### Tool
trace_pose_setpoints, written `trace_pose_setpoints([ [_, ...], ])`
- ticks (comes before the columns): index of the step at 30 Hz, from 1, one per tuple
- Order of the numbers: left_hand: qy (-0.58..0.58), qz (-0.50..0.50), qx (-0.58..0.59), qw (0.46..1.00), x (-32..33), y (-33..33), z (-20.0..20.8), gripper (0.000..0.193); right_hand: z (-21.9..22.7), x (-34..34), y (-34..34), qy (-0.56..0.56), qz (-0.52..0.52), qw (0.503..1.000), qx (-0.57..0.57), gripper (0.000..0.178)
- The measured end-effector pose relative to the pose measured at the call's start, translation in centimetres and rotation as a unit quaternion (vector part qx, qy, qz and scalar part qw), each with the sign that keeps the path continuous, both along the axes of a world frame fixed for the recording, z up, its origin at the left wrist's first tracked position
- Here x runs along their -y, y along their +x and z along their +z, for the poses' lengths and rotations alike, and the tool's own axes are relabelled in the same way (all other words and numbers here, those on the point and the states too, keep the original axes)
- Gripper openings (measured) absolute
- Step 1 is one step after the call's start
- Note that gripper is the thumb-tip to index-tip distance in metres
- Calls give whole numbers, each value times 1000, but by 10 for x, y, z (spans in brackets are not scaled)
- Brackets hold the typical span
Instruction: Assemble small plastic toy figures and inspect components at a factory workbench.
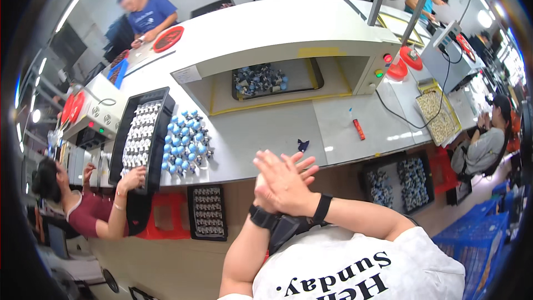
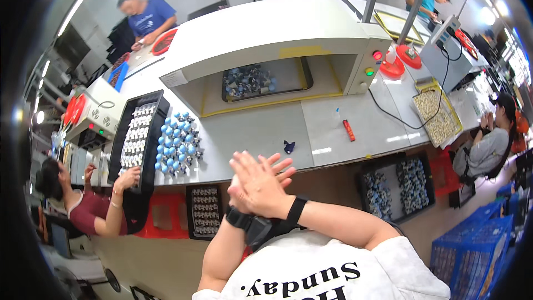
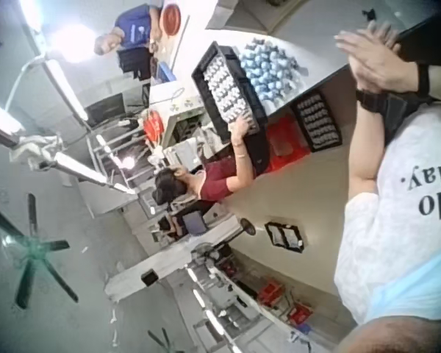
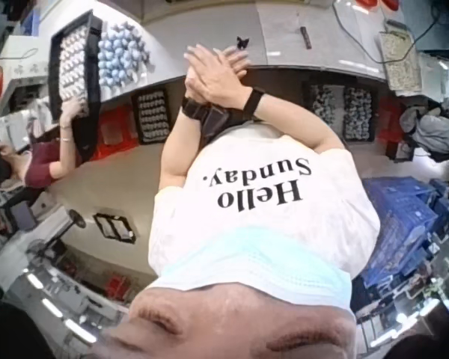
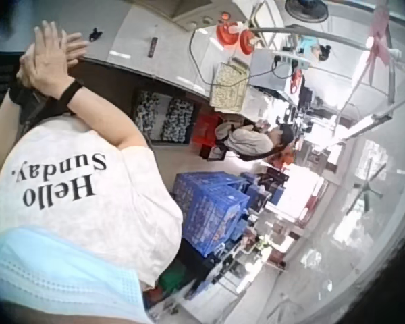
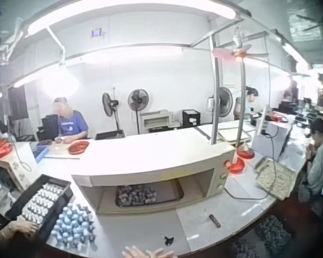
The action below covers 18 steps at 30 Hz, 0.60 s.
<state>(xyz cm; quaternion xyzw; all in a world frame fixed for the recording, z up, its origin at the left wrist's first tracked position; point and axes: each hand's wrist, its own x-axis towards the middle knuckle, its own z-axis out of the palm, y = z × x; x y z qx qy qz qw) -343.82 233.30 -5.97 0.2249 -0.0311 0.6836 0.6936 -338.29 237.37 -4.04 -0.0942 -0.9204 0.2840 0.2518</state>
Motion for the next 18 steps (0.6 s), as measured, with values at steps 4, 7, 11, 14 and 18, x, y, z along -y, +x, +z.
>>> trace_pose_setpoints([
  [4, -114, 335, 198, 914, 9, -42, 8, 38, 2, 6, -45, -116, 70, 990, 38, 61],
  [7, -300, 176, 77, 934, 5, -92, 28, 60, 6, -29, -74, -37, 17, 995, 90, 58],
  [11, -233, 132, -167, 949, 5, -109, 36, 57, -23, -94, -92, -36, -120, 954, 271, 50],
  [14, -233, 142, -344, 898, 12, -127, 32, 41, -17, -142, -108, -82, -242, 914, 316, 43],
  [18, -375, 300, -368, 796, 28, -127, -14, 23, -41, -226, -134, -45, -279, 926, 252, 39],
])
